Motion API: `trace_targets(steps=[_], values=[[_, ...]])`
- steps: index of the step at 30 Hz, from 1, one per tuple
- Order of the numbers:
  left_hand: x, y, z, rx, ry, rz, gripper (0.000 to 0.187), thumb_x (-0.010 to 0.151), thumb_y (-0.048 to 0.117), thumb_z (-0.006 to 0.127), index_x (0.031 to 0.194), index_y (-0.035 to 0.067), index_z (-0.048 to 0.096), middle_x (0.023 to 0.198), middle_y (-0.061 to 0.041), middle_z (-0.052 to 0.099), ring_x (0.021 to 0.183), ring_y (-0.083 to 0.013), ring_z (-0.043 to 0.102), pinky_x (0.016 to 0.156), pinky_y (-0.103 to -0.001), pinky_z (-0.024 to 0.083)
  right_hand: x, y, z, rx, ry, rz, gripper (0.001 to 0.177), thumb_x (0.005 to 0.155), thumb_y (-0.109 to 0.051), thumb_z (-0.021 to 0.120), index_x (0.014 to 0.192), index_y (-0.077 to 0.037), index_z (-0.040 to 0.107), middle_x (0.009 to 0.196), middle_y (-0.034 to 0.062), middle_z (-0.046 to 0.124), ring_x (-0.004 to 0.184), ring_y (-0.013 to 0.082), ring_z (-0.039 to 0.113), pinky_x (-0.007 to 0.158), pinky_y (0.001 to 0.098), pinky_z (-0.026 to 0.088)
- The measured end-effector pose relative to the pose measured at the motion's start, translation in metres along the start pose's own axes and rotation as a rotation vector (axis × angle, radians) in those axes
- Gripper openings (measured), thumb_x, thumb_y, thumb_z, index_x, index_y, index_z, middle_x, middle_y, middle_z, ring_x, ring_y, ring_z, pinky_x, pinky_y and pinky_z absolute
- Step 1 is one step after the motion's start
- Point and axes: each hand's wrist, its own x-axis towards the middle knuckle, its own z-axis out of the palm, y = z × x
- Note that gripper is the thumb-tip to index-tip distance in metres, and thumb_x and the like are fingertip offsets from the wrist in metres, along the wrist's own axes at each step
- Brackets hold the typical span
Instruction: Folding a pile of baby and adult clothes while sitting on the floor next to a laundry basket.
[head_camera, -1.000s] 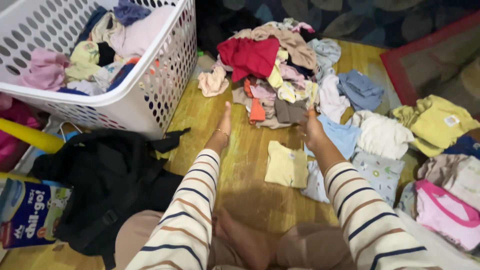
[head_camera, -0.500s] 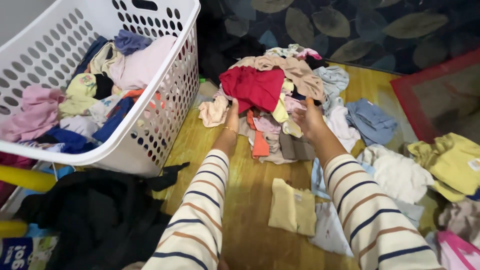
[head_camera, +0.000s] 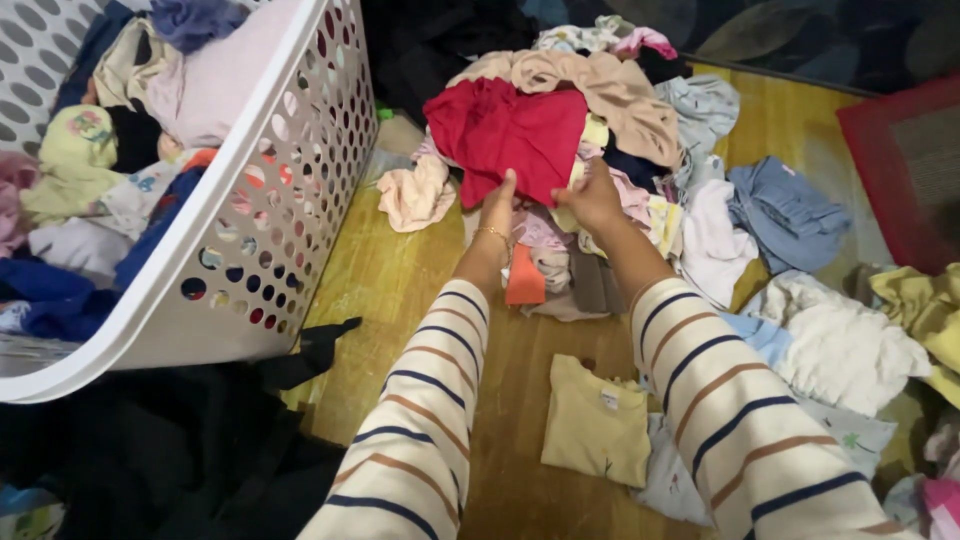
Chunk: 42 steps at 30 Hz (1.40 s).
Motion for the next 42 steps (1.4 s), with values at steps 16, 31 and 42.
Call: trace_targets(steps=[16,31,42], values=[[0.06,-0.031,-0.08,0.262,0.735,0.408,0.071,0.097,0.038,0.055,0.145,-0.012,0.042,0.15,-0.034,0.046,0.141,-0.0433,0.045,0.119,-0.042,0.033,-0.077,-0.022,0.025,-0.771,-0.14,-0.291,0.058,0.082,-0.033,0.075,0.133,-0.009,0.06,0.124,0.0293,0.06,0.115,0.046,0.06,0.096,0.0509,0.052],[-0.041,-0.012,-0.204,-0.315,1.134,0.024,0.063,0.095,0.042,0.061,0.132,-0.007,0.05,0.126,-0.03,0.064,0.111,-0.0425,0.069,0.093,-0.05,0.056,-0.136,-0.024,0.045,-0.928,-0.324,0.042,0.039,0.084,-0.039,0.065,0.113,-0.014,0.073,0.112,0.019,0.072,0.107,0.039,0.068,0.093,0.0521,0.053],[-0.155,0.002,-0.104,1.227,0.226,1.169,0.075,0.068,-0.003,0.069,0.141,0.009,0.058,0.136,-0.018,0.062,0.128,-0.0379,0.057,0.108,-0.045,0.046,-0.167,-0.069,-0.003,-0.66,-0.481,-0.189,0.045,0.077,-0.041,0.072,0.112,-0.011,0.075,0.1,0.0182,0.076,0.091,0.0318,0.073,0.082,0.0414,0.056]])
